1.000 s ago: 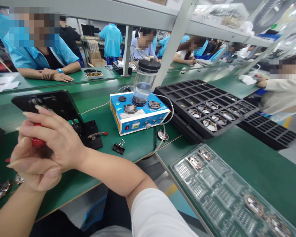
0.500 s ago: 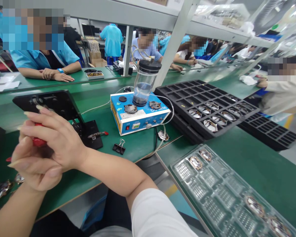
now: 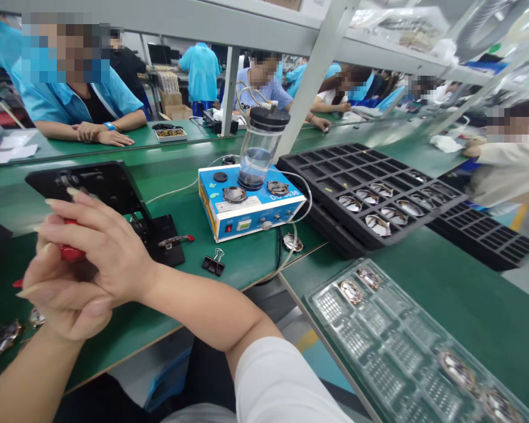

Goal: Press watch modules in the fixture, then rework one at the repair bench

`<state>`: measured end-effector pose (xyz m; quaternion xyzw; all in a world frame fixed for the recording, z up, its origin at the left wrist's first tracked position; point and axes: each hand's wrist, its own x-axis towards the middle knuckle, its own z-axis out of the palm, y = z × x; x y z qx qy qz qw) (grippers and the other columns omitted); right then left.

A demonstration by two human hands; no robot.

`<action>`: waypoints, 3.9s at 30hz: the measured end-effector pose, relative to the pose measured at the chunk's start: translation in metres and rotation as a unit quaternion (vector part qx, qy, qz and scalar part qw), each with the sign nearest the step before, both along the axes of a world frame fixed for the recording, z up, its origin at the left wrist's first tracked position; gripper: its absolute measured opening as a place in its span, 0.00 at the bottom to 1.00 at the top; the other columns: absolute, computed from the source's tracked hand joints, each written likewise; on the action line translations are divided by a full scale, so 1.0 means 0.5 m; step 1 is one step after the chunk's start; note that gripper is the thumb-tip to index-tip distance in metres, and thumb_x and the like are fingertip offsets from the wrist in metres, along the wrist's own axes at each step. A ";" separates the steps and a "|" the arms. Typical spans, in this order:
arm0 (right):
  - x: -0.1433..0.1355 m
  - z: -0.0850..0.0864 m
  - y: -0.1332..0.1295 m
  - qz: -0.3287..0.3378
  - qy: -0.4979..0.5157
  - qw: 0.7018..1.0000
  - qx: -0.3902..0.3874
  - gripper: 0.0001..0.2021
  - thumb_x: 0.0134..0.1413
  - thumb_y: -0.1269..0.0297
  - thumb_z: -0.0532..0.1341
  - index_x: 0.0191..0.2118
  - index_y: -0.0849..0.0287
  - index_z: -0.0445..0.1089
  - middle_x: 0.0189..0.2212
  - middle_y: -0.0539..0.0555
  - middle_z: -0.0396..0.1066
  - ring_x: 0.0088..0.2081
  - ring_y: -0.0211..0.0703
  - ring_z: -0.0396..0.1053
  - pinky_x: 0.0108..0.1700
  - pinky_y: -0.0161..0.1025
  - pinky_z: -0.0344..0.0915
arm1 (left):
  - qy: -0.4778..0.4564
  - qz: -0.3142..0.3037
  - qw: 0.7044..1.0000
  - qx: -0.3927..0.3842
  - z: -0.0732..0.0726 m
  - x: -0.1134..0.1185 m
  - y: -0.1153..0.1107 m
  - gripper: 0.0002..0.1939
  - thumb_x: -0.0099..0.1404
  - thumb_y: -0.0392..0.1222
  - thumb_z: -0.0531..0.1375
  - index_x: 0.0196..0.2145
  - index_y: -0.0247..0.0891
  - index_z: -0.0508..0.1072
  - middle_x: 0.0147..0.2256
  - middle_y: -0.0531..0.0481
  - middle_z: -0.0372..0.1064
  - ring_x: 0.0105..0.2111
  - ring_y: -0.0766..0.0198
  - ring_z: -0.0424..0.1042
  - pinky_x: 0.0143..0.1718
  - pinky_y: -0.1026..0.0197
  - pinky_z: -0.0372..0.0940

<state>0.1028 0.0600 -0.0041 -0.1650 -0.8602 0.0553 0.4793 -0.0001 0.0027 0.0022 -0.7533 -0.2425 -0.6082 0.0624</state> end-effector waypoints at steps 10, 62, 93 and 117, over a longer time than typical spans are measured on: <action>0.001 0.000 -0.002 0.003 0.005 1.000 -0.026 0.39 0.48 0.42 0.76 0.63 0.52 0.69 0.71 0.54 0.66 0.77 0.53 0.57 0.80 0.53 0.53 | -0.033 0.042 0.998 -0.028 -0.014 -0.002 0.000 0.54 0.54 0.51 0.68 0.76 0.61 0.55 0.77 0.72 0.49 0.80 0.53 0.43 0.79 0.50 0.54; 0.006 0.009 -0.002 -0.001 0.012 1.000 -0.028 0.37 0.55 0.40 0.74 0.64 0.51 0.66 0.71 0.55 0.66 0.79 0.51 0.52 0.81 0.51 0.53 | 0.023 -0.011 1.000 0.016 0.012 0.004 0.003 0.52 0.62 0.46 0.66 0.79 0.40 0.49 0.80 0.54 0.40 0.80 0.60 0.43 0.80 0.56 0.45; 0.000 0.015 0.017 0.118 0.237 0.962 0.067 0.46 0.58 0.40 0.70 0.74 0.48 0.51 0.70 0.59 0.66 0.73 0.56 0.65 0.76 0.53 0.62 | -0.035 0.050 0.998 -0.029 -0.039 0.006 0.002 0.44 0.68 0.62 0.64 0.77 0.61 0.52 0.79 0.60 0.45 0.79 0.49 0.47 0.78 0.41 0.56; -0.001 0.015 0.020 0.144 0.249 0.956 0.052 0.43 0.62 0.41 0.69 0.76 0.45 0.52 0.71 0.56 0.65 0.73 0.56 0.63 0.77 0.55 0.61 | -0.039 0.048 0.997 -0.040 -0.037 0.011 -0.001 0.43 0.69 0.62 0.62 0.77 0.59 0.52 0.80 0.59 0.43 0.80 0.51 0.42 0.80 0.39 0.46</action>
